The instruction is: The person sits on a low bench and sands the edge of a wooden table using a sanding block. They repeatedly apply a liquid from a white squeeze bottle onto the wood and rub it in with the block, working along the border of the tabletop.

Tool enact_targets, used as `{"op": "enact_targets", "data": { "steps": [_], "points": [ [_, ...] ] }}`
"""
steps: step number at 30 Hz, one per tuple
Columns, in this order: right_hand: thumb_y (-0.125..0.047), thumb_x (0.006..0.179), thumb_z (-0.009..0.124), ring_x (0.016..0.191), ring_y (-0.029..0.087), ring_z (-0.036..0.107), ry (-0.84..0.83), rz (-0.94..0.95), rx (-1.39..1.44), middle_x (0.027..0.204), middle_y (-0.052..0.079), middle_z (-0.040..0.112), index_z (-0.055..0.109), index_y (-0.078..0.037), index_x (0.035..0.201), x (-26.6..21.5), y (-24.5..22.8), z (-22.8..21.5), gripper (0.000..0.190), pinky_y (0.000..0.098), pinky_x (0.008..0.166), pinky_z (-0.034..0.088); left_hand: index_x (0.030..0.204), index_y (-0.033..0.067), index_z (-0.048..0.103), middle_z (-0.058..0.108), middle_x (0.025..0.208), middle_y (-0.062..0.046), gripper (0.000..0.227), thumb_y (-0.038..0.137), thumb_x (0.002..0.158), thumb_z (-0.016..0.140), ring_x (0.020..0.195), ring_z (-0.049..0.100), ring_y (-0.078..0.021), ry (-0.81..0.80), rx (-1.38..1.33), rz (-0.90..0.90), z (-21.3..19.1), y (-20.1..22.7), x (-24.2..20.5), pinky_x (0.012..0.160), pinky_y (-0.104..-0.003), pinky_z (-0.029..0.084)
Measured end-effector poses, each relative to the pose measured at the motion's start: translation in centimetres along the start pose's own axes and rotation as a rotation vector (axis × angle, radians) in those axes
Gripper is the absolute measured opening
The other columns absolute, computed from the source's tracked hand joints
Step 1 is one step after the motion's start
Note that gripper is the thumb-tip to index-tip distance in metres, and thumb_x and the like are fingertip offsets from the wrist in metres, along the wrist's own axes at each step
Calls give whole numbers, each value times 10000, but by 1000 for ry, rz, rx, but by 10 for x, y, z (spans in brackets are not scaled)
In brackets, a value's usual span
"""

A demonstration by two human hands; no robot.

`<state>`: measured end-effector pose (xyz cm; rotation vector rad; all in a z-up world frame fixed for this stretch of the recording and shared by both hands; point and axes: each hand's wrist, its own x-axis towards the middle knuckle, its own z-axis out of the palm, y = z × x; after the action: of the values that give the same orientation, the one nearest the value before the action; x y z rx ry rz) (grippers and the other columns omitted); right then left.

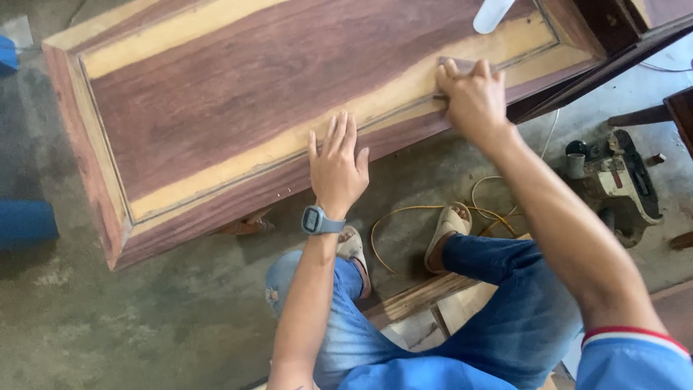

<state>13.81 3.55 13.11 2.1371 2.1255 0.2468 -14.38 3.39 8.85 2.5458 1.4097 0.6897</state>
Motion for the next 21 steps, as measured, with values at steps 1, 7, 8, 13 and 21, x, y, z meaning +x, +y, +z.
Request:
{"op": "enact_targets", "data": {
  "steps": [1,7,8,13,21],
  "points": [
    [38,780,577,1104,437,560,-4,-8,-2,1382,27,591,570,-123,1339,-19,-14,17,581,570,808,533,1540,91,439,444,1604,-99,604,325,1004,588,1517,366,-271,-1,-2,-9,2,0,-2,1246,-615,189],
    [8,706,482,1084,439,581,103,-172,165,1422,-78,573,539,-301,1376,-37,-25,0,740,586,755,496,1232,102,728,693,1328,-80,385,253,895,619,1272,588,-278,119,-67,-50,-10,2,45,1005,-496,420],
    [-25,712,557,1080,447,523,132,-100,175,1438,-113,573,552,-282,1381,-20,-9,6,716,587,731,470,1281,63,695,722,1234,-146,418,276,931,612,1143,653,-329,61,-138,-57,-16,5,57,929,-483,498],
    [5,649,602,1015,438,567,295,-89,-12,1431,87,595,495,-181,1510,-36,-20,33,887,557,785,499,1400,41,591,640,1399,-154,503,274,957,649,1309,603,-321,-29,-469,30,-2,19,138,1115,-430,467],
    [-78,587,562,1023,230,526,269,-35,398,1458,-232,594,683,-372,1238,-72,-25,-14,725,449,786,359,1609,144,81,375,1619,-251,1301,391,728,1006,1481,458,-347,-381,-704,62,92,77,250,1027,-372,631]
  ]
}}
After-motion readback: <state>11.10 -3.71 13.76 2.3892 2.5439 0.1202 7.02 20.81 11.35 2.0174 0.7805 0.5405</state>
